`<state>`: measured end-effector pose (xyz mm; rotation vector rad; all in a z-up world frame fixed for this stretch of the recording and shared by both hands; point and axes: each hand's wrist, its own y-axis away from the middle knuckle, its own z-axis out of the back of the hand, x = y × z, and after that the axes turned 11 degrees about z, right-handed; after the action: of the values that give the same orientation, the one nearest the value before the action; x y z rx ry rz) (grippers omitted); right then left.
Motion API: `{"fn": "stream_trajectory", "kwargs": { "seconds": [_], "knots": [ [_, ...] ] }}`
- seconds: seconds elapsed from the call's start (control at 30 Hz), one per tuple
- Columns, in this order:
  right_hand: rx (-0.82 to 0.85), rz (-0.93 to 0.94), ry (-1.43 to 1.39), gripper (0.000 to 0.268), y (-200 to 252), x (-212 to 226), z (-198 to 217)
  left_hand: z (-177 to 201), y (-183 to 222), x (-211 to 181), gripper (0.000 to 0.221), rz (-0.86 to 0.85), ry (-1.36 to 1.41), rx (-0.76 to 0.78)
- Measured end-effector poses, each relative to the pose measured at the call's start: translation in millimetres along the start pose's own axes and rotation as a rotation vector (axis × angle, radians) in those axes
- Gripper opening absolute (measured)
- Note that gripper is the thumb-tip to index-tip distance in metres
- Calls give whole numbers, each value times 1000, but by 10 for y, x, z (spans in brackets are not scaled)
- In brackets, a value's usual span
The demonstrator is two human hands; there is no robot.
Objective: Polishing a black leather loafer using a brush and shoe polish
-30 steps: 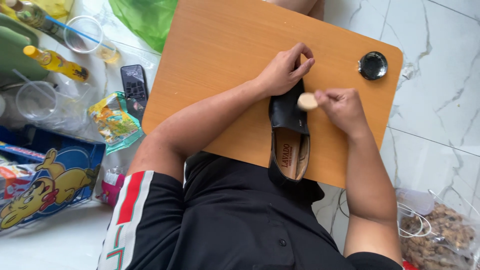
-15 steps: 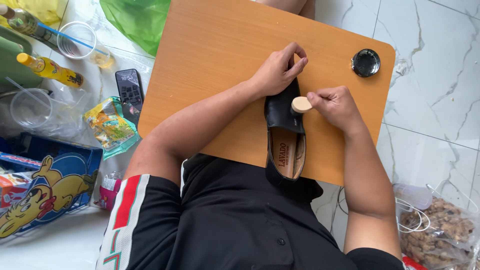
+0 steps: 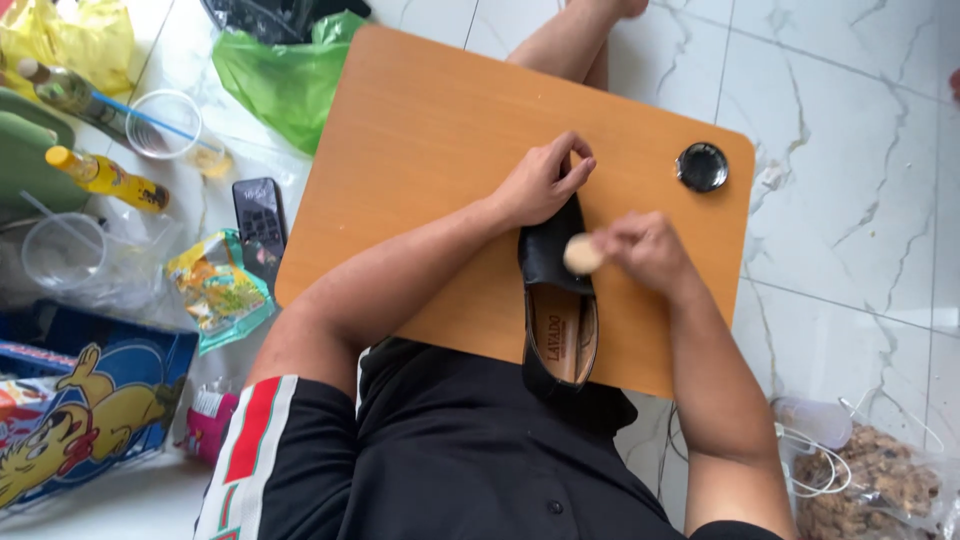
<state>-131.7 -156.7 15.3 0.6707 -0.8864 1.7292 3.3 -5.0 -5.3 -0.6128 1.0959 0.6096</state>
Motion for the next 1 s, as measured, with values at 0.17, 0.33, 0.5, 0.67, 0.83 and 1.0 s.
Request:
{"fn": "stream_trajectory", "kwargs": {
  "seconds": [0.17, 0.33, 0.5, 0.67, 0.83, 1.0],
  "knots": [
    [80, 12, -133, 27, -60, 277, -63, 9, -1, -23, 18, 23, -1, 5],
    [-63, -109, 32, 34, -96, 304, 31, 21, 15, -55, 18, 54, -12, 12],
    [102, 42, -121, 31, -14, 186, -105, 20, 17, -53, 18, 71, 4, 21],
    [63, 13, -104, 35, -112, 398, 10, 15, 11, -51, 18, 92, -6, 24],
    [-70, -22, 100, 38, -82, 349, -24, 0, -2, -17, 19, 125, 4, 32],
    [115, 98, -132, 32, -35, 301, -120, 3, 5, -35, 20, 138, 1, 30]
  ]
}}
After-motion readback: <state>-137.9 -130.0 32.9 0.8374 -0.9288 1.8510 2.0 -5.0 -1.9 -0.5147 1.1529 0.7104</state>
